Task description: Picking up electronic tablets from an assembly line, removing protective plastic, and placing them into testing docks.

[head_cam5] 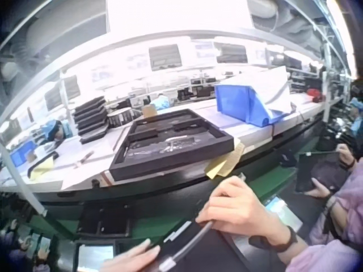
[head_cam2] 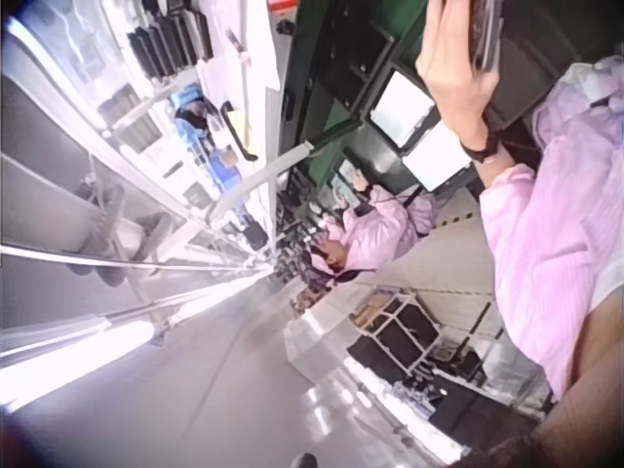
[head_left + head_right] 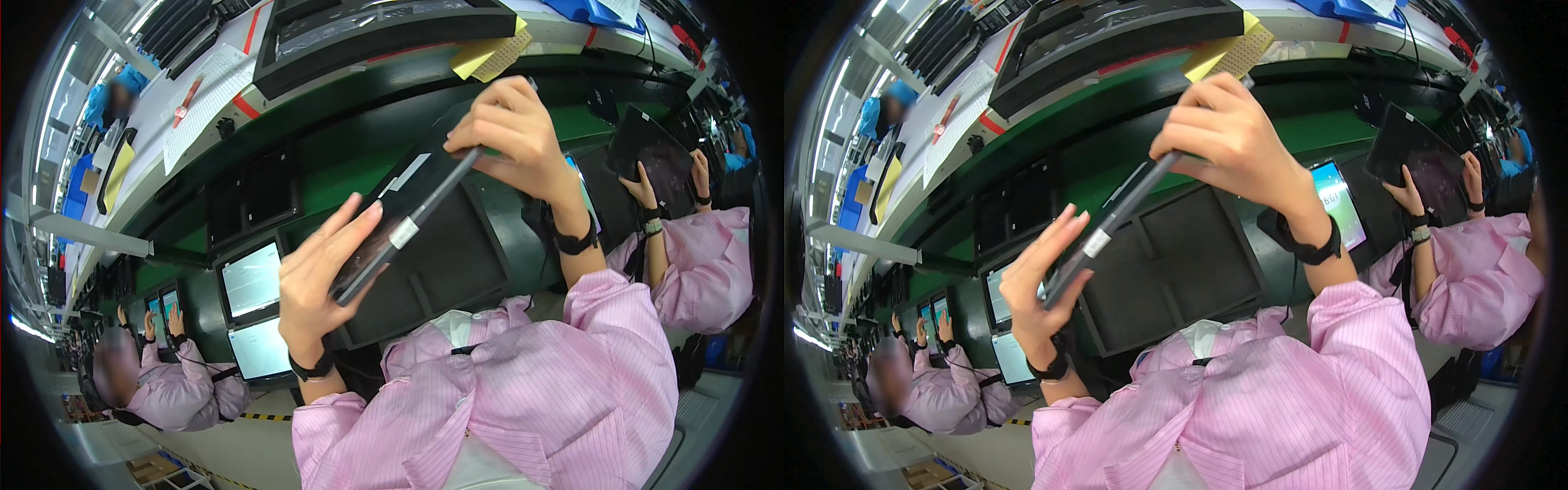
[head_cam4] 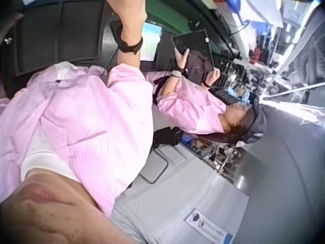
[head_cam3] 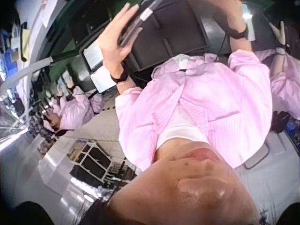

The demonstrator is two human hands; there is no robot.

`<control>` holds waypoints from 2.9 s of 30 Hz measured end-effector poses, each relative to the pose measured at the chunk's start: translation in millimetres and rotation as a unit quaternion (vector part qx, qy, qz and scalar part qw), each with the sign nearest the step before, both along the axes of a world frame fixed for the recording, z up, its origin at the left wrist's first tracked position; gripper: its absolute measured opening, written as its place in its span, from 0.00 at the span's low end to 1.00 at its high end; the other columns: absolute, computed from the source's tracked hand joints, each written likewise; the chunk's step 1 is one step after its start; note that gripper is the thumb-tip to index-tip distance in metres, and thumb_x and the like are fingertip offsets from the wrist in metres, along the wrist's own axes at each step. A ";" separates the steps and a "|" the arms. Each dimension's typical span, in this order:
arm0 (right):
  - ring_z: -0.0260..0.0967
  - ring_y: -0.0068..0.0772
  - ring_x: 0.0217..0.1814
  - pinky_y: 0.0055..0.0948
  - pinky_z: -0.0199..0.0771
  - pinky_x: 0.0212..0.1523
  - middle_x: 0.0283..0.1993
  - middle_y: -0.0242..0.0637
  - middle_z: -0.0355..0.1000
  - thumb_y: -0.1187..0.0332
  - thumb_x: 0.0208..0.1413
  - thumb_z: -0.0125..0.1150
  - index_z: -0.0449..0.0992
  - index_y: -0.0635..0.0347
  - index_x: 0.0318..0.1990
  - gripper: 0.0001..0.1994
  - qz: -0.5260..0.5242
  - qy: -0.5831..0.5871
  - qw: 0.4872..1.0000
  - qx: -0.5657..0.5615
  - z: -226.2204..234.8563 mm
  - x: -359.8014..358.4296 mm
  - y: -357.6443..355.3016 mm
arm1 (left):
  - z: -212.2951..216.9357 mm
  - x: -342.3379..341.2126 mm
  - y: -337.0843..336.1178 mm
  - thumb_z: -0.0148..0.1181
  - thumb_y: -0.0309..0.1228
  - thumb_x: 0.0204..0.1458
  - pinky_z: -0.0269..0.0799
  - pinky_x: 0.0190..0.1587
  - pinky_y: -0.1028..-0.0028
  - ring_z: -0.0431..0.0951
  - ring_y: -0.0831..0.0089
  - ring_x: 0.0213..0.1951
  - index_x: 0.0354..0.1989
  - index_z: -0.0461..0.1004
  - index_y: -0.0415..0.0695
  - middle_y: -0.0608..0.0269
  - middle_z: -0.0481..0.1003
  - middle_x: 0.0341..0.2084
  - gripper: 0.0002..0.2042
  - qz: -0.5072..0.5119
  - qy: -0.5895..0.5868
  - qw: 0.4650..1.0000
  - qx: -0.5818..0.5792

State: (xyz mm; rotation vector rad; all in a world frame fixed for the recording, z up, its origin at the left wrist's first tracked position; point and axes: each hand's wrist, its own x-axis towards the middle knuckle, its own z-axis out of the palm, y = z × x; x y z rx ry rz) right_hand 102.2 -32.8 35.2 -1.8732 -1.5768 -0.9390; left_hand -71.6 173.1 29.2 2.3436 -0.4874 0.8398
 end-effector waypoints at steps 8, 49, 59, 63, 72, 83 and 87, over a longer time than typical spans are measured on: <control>0.57 0.34 0.59 0.34 0.51 0.60 0.55 0.29 0.64 0.59 0.40 0.70 0.63 0.58 0.57 0.35 -0.241 0.269 0.814 0.455 -54.5 9.2 24.0 | -49.9 5.6 -21.9 0.58 0.21 0.48 0.68 0.41 0.77 0.74 0.75 0.35 0.39 0.73 0.30 0.57 0.76 0.32 0.10 0.254 -0.097 0.859 -0.434; 0.66 0.18 0.34 0.15 0.65 0.36 0.33 0.26 0.70 0.65 0.53 0.59 0.73 0.57 0.36 0.07 0.079 0.858 0.295 0.413 -140.8 -41.3 25.1 | -50.7 -34.3 -41.8 0.58 0.24 0.43 0.69 0.45 0.73 0.73 0.55 0.46 0.61 0.49 0.33 0.44 0.55 0.59 0.35 -0.112 0.067 0.961 -0.245; 0.65 0.17 0.46 0.17 0.61 0.47 0.42 0.25 0.70 0.66 0.49 0.64 0.74 0.58 0.41 0.13 0.021 0.810 0.411 0.419 -122.9 -16.9 12.0 | -75.4 -53.3 -15.9 0.53 0.21 0.49 0.63 0.50 0.75 0.67 0.73 0.50 0.51 0.63 0.35 0.53 0.64 0.52 0.18 -0.287 0.236 0.673 -0.639; 0.65 0.16 0.45 0.16 0.62 0.45 0.42 0.25 0.70 0.67 0.50 0.64 0.74 0.58 0.41 0.11 -0.010 0.802 0.445 0.399 -112.4 -17.6 12.8 | -91.2 -62.2 -16.7 0.53 0.19 0.48 0.63 0.50 0.75 0.64 0.75 0.52 0.49 0.65 0.35 0.56 0.65 0.50 0.18 -0.295 0.251 0.584 -0.713; 0.68 0.16 0.42 0.14 0.65 0.42 0.39 0.27 0.71 0.70 0.51 0.61 0.74 0.59 0.39 0.08 0.006 0.828 0.383 0.409 -104.5 -21.4 16.3 | -100.9 -69.5 -18.7 0.52 0.17 0.47 0.64 0.50 0.74 0.65 0.73 0.50 0.51 0.62 0.36 0.59 0.63 0.49 0.20 -0.321 0.247 0.549 -0.731; 0.67 0.16 0.45 0.15 0.64 0.45 0.42 0.28 0.72 0.69 0.53 0.59 0.74 0.62 0.42 0.10 0.008 0.813 0.416 0.408 -94.0 -28.9 14.7 | -91.9 -68.0 -15.6 0.56 0.23 0.48 0.62 0.54 0.70 0.66 0.67 0.53 0.65 0.38 0.39 0.48 0.56 0.58 0.38 -0.271 0.246 0.599 -0.712; 0.64 0.13 0.45 0.14 0.58 0.46 0.43 0.22 0.70 0.63 0.57 0.54 0.73 0.57 0.45 0.12 0.027 0.805 0.464 0.369 -90.8 -35.6 16.7 | -77.0 -46.5 17.0 0.47 0.46 0.55 0.67 0.47 0.71 0.73 0.68 0.42 0.60 0.51 0.34 0.50 0.71 0.43 0.31 -0.229 0.319 0.705 -0.590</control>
